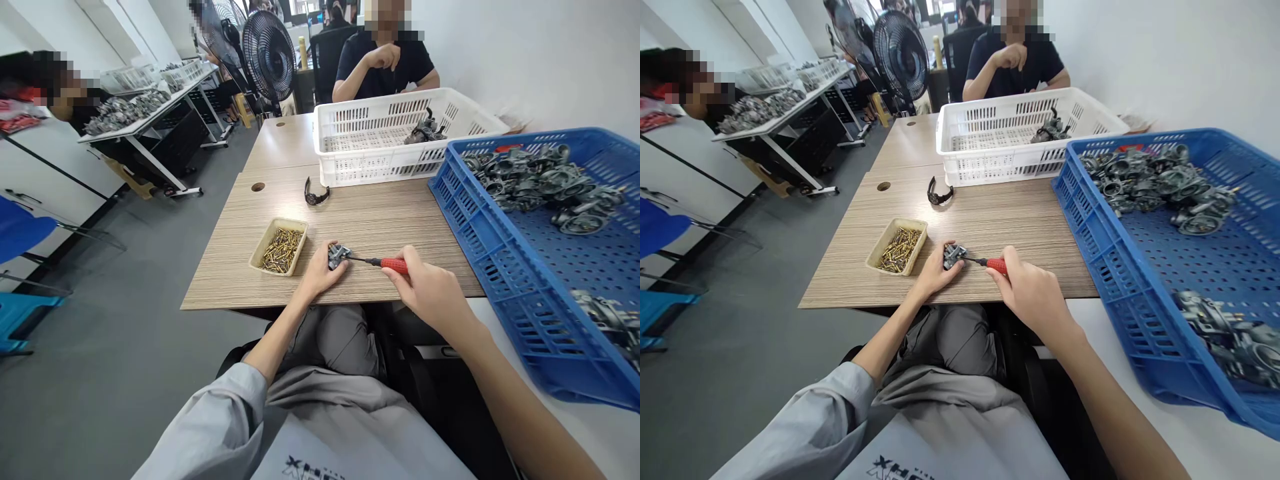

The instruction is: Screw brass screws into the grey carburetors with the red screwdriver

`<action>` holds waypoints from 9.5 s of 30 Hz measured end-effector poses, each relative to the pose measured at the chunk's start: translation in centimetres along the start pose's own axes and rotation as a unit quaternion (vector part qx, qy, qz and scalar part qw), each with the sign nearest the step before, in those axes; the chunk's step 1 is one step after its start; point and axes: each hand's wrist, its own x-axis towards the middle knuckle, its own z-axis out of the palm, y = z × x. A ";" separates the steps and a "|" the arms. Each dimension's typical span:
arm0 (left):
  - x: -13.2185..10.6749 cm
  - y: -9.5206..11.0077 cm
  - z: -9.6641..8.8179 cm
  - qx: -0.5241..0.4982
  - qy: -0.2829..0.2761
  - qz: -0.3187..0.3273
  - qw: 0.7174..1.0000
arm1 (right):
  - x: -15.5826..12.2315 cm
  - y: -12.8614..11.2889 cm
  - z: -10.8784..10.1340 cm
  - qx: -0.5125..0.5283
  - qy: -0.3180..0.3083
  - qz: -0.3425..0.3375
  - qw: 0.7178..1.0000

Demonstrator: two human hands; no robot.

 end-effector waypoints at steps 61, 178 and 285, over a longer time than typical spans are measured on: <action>-0.1 0.1 0.3 0.020 0.002 0.030 0.999 | 0.5 -1.1 2.5 -0.012 -0.010 0.028 0.999; -1.5 -0.1 0.3 0.050 0.047 0.023 0.997 | 0.5 0.1 1.3 0.231 0.187 -0.019 0.955; -1.4 -0.8 0.5 0.047 0.084 0.031 0.995 | 0.7 1.8 1.4 0.206 0.044 -0.073 0.975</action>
